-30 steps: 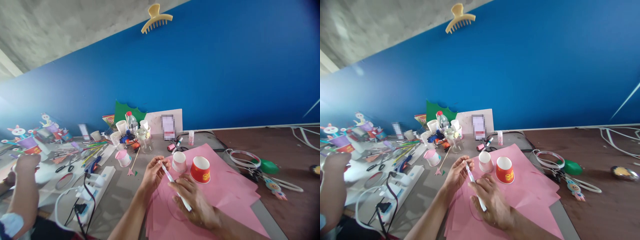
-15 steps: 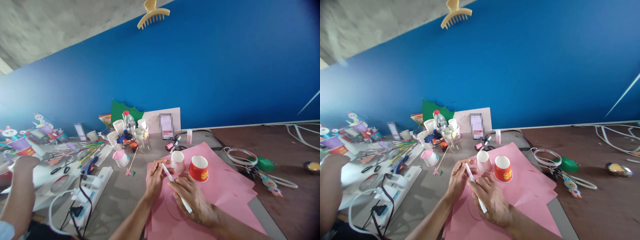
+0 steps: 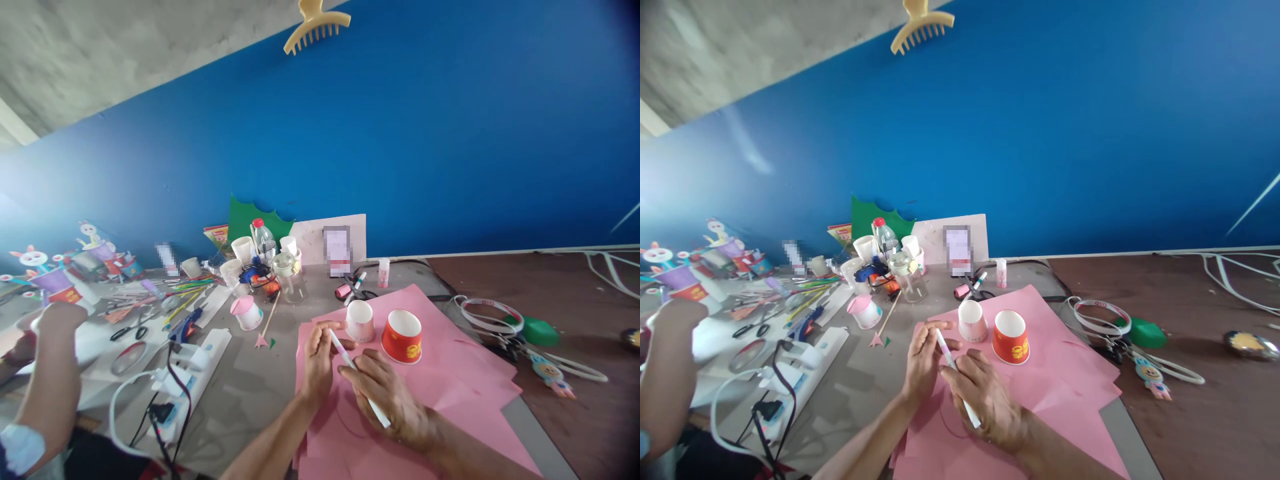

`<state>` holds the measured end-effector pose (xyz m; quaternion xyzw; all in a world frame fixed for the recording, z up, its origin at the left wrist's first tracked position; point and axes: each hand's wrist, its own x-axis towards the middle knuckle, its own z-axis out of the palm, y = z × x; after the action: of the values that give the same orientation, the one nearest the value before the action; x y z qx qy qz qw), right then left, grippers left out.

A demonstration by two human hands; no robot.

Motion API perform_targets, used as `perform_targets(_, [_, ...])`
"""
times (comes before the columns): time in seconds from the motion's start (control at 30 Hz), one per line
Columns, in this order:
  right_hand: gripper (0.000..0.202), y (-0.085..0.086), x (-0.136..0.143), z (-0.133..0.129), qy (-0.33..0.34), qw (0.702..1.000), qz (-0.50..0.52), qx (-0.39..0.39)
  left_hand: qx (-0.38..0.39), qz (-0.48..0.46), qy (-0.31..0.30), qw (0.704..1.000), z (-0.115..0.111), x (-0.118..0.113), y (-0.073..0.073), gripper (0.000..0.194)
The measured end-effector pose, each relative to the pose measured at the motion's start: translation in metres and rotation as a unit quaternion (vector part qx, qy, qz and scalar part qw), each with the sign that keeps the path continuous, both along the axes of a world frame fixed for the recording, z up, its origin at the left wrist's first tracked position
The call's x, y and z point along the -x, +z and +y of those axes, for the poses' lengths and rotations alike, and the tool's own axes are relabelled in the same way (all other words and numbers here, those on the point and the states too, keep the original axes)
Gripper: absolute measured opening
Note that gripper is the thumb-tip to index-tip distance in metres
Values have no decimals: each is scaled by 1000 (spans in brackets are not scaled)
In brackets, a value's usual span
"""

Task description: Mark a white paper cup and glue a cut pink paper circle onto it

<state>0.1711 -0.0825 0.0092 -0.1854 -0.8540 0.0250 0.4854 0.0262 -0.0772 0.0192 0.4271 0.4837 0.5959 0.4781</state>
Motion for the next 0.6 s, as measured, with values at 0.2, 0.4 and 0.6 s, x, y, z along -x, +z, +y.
perform_targets(0.2, [45,3,3,8,-24,999,-25,25,43,-106,-25,993,6,1,3,39])
perform_targets(0.4, [54,-6,3,11,-63,996,-54,24,44,-207,-84,974,13,6,11,39])
perform_targets(0.6, [63,-10,0,4,-88,995,-32,35,8,-69,128,989,38,47,4,56])
